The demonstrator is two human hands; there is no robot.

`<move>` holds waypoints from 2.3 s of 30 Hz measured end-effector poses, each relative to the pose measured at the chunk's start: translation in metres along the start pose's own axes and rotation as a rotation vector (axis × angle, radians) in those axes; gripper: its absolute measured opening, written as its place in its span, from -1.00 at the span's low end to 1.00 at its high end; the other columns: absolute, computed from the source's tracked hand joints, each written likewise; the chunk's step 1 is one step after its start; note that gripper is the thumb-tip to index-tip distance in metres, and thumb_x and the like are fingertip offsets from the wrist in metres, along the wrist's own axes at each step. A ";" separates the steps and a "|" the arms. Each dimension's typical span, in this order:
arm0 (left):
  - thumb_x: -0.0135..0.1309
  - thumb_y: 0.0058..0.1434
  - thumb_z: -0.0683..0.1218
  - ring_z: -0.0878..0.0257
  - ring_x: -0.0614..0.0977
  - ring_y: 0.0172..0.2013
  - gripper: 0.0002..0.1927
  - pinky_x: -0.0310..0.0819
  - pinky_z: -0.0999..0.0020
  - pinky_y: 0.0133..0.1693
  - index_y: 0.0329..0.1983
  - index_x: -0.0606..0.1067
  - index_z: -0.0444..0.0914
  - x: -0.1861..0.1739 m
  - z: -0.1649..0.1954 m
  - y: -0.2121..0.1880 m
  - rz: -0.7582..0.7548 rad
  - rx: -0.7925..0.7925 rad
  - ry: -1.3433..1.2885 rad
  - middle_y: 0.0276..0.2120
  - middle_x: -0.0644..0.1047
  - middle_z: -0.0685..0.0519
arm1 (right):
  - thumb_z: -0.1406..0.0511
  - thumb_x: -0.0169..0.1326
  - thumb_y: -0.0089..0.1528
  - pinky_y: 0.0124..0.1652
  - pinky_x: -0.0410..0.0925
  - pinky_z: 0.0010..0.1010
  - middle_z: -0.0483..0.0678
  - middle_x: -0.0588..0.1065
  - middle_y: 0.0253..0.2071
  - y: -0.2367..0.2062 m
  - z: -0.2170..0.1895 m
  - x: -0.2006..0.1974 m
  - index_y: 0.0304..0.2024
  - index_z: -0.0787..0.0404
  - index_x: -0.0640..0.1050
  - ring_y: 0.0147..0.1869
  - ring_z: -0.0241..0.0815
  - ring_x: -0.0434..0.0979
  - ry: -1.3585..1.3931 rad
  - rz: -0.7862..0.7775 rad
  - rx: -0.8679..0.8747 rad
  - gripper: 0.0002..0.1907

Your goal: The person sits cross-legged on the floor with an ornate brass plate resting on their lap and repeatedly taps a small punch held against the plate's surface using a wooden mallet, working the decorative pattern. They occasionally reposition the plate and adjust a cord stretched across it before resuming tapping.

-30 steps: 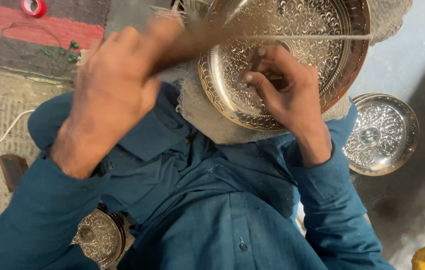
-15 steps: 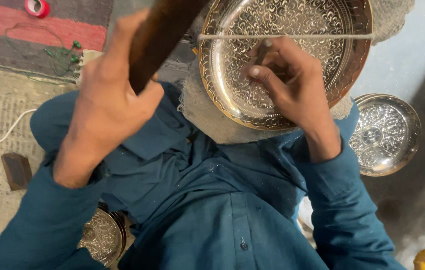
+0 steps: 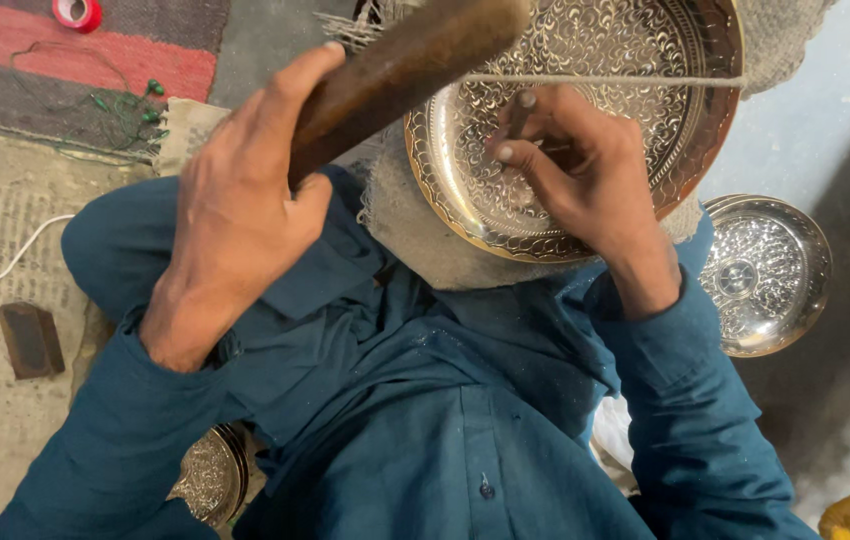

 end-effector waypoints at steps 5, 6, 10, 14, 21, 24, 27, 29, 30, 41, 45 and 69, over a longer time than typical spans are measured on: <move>0.16 0.18 -0.33 -0.18 0.57 -0.02 -0.19 0.46 -0.04 -0.01 0.47 0.21 -0.01 0.008 0.001 0.009 -0.112 0.009 0.167 -0.09 0.50 -0.15 | 0.41 0.29 0.34 -0.25 0.50 -0.51 -0.05 0.62 -0.28 -0.001 0.005 -0.002 0.05 0.31 0.51 -0.22 -0.31 0.68 -0.036 0.019 0.031 -0.72; 0.19 0.14 -0.33 -0.18 0.57 -0.12 -0.16 0.43 -0.08 -0.10 0.47 0.26 0.01 0.011 0.000 0.009 -0.163 0.020 0.379 -0.22 0.50 -0.14 | 0.42 0.27 0.37 -0.21 0.53 -0.51 -0.05 0.63 -0.24 0.000 0.003 -0.001 0.06 0.30 0.51 -0.17 -0.31 0.69 -0.010 0.013 0.009 -0.75; 0.14 0.21 -0.35 -0.09 0.52 0.07 -0.16 0.42 0.03 0.05 0.52 0.18 -0.03 -0.005 0.013 0.012 -0.012 0.104 0.081 0.02 0.44 -0.07 | 0.44 0.26 0.38 -0.19 0.54 -0.52 -0.06 0.64 -0.21 0.000 0.000 0.000 0.05 0.31 0.52 -0.14 -0.31 0.70 0.011 0.009 -0.001 -0.78; 0.21 0.19 -0.30 -0.09 0.53 -0.02 -0.20 0.36 -0.04 -0.07 0.49 0.27 -0.06 -0.006 0.008 0.015 0.002 0.060 0.244 -0.14 0.42 -0.07 | 0.45 0.25 0.38 -0.14 0.56 -0.51 -0.05 0.64 -0.18 0.002 -0.005 -0.002 0.06 0.31 0.52 -0.11 -0.29 0.70 0.027 0.030 -0.024 -0.76; 0.22 0.16 -0.34 -0.09 0.55 -0.14 -0.23 0.37 -0.03 -0.16 0.42 0.35 -0.03 0.004 0.008 0.017 -0.051 0.058 0.398 -0.25 0.45 -0.06 | 0.42 0.27 0.34 -0.18 0.55 -0.48 -0.04 0.64 -0.24 0.001 0.000 -0.002 0.01 0.30 0.55 -0.18 -0.28 0.70 -0.036 0.021 0.004 -0.77; 0.10 0.30 -0.30 -0.01 0.55 0.06 -0.29 0.46 0.09 -0.02 0.46 0.19 -0.04 0.001 0.007 0.018 0.027 0.010 -0.116 -0.01 0.45 -0.03 | 0.42 0.26 0.37 -0.18 0.55 -0.48 -0.04 0.65 -0.22 0.000 0.003 0.000 -0.03 0.28 0.54 -0.16 -0.27 0.71 -0.029 -0.001 -0.003 -0.83; 0.23 0.25 -0.30 -0.06 0.54 -0.11 -0.27 0.41 -0.04 -0.11 0.47 0.36 -0.01 0.013 0.011 0.019 -0.062 0.071 0.428 -0.20 0.45 -0.03 | 0.41 0.27 0.37 -0.19 0.56 -0.47 -0.02 0.64 -0.23 0.003 0.004 -0.001 -0.08 0.27 0.54 -0.18 -0.25 0.71 -0.031 0.005 -0.022 -0.85; 0.17 0.21 -0.33 -0.09 0.53 -0.04 -0.25 0.42 -0.04 0.00 0.45 0.29 -0.08 -0.002 0.013 0.019 0.052 0.087 0.208 -0.14 0.43 -0.08 | 0.40 0.23 0.38 -0.12 0.60 -0.46 -0.03 0.65 -0.20 0.002 0.001 0.000 0.02 0.28 0.54 -0.12 -0.24 0.72 0.020 -0.001 -0.044 -0.81; 0.17 0.18 -0.32 -0.11 0.52 -0.03 -0.25 0.43 -0.04 0.01 0.44 0.28 -0.10 -0.003 0.014 0.019 0.061 0.091 0.145 -0.12 0.43 -0.10 | 0.40 0.24 0.38 -0.13 0.59 -0.45 -0.03 0.65 -0.20 0.002 0.001 0.000 0.01 0.29 0.54 -0.12 -0.24 0.73 0.005 0.000 -0.035 -0.81; 0.11 0.20 -0.34 -0.10 0.53 0.00 -0.25 0.41 0.01 0.00 0.45 0.25 -0.10 0.010 0.009 0.019 -0.045 0.032 0.139 -0.05 0.47 -0.10 | 0.39 0.27 0.34 -0.22 0.54 -0.43 -0.03 0.64 -0.25 0.004 0.001 0.001 -0.05 0.29 0.58 -0.23 -0.25 0.68 -0.056 -0.014 0.017 -0.83; 0.11 0.21 -0.36 -0.13 0.52 0.10 -0.26 0.43 0.02 0.12 0.44 0.22 -0.12 0.008 0.008 0.021 -0.010 0.041 0.017 0.09 0.47 -0.11 | 0.40 0.25 0.36 -0.19 0.53 -0.44 -0.03 0.64 -0.23 0.003 0.001 -0.001 -0.04 0.31 0.54 -0.17 -0.28 0.69 0.015 0.003 0.022 -0.83; 0.13 0.19 -0.33 -0.12 0.53 0.11 -0.28 0.39 0.05 0.10 0.41 0.24 -0.14 0.011 0.012 0.022 -0.004 0.054 0.010 0.06 0.48 -0.10 | 0.42 0.21 0.35 -0.29 0.45 -0.46 -0.03 0.61 -0.28 0.004 0.002 0.000 -0.12 0.31 0.51 -0.26 -0.31 0.61 0.016 -0.025 0.057 -0.88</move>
Point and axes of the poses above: each hand's wrist, its own y-axis towards the middle knuckle, its own x-axis out of the palm, z = x × y, the point moved 10 cm from there along y, towards the middle knuckle
